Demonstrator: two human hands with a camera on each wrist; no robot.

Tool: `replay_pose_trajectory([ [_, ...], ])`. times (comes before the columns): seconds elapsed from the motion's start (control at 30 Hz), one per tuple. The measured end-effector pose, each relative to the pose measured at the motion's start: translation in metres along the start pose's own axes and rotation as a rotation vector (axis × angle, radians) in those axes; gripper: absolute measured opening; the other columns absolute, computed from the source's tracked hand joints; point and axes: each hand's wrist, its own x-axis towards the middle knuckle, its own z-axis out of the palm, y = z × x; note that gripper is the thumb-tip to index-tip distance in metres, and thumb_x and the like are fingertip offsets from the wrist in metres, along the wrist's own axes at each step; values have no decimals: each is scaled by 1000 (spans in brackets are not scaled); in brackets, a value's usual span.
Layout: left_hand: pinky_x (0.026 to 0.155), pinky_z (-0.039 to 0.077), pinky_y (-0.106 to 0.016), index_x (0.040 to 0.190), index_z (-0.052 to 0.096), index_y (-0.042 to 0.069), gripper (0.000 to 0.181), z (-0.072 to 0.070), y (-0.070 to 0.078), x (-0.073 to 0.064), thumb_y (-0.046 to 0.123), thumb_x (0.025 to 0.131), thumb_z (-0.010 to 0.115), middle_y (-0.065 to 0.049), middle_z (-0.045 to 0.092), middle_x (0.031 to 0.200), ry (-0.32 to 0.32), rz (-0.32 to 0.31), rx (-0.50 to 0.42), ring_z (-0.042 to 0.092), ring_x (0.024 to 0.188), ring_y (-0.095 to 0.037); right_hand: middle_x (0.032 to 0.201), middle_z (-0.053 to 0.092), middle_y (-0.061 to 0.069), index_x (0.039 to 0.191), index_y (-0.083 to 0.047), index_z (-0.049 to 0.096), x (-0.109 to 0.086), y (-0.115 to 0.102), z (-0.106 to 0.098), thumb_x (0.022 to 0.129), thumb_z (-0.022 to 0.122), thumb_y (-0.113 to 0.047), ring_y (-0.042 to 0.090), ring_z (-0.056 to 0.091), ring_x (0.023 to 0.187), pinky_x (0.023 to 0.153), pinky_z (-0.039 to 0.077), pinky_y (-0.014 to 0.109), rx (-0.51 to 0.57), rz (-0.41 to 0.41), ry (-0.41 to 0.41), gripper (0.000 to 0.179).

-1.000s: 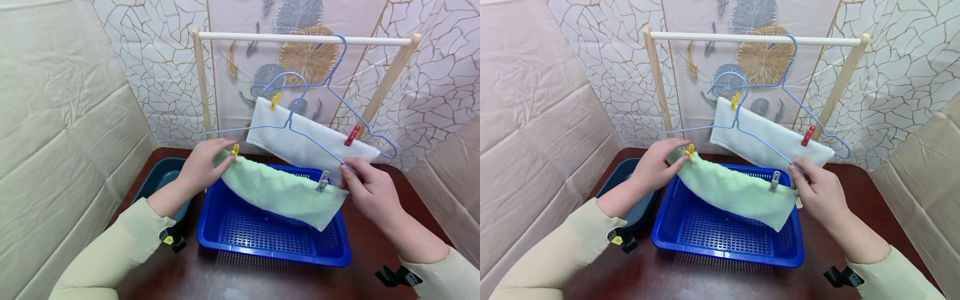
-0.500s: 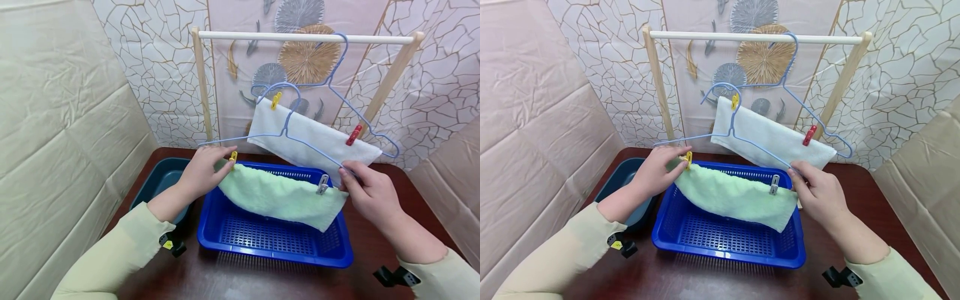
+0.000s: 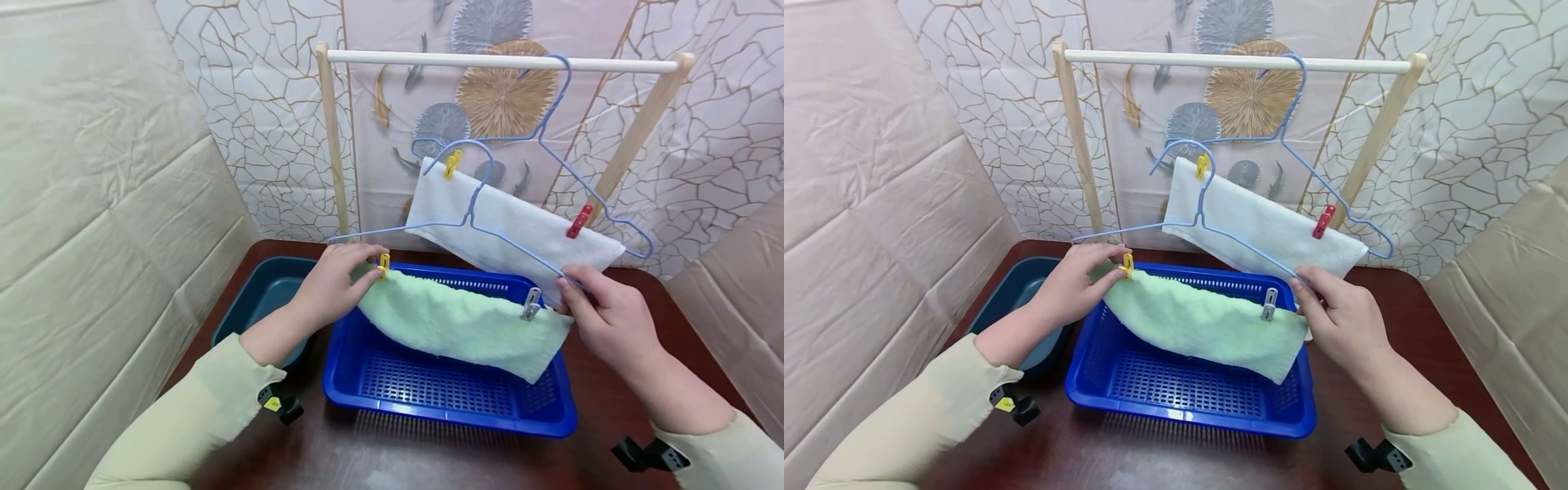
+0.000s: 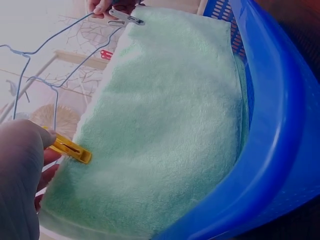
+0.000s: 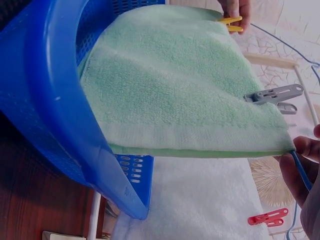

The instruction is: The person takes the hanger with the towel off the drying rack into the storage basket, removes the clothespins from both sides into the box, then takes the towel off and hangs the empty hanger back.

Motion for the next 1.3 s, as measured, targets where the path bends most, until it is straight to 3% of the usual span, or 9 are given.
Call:
replay_pose_trajectory([
  [0.4, 105, 36, -43, 113, 69, 19, 17, -2, 4, -7, 27, 98, 64, 5, 69, 114, -7, -56, -21, 55, 116, -20, 66, 57, -7, 95, -6, 69, 3, 0, 2, 92, 65, -2, -8, 42, 62, 56, 36, 18, -7, -16, -18, 6],
  [0.7, 86, 49, -35, 109, 69, 18, 14, -2, 3, -12, 24, 98, 63, 6, 69, 106, 18, -94, -113, 60, 104, -14, 66, 58, -5, 95, -5, 69, 2, 2, 4, 92, 65, -1, -8, 44, 62, 56, 37, 16, 9, -9, -16, 6],
  [0.87, 83, 52, -35, 104, 71, 17, 9, 0, 0, -14, 20, 96, 66, 6, 70, 103, 62, -127, -211, 62, 102, -11, 67, 58, -5, 95, -8, 68, 1, 2, 5, 89, 67, 3, -9, 44, 63, 55, 37, 16, 8, 6, -30, 13],
  [1.07, 91, 52, -37, 103, 69, 15, 7, 1, -8, -13, 16, 96, 67, 4, 70, 107, 86, -198, -426, 62, 106, -12, 67, 57, -6, 96, -9, 67, 1, 1, 7, 89, 67, 3, -8, 44, 62, 55, 36, 17, 0, 21, -46, 14],
  [1.3, 87, 53, -34, 110, 65, 9, 13, -4, -13, -14, 15, 98, 63, -5, 69, 116, 113, -230, -638, 63, 106, -17, 67, 56, -5, 95, -11, 66, -1, 2, 8, 90, 66, 2, -7, 44, 62, 54, 35, 17, 7, 61, -64, 14],
])
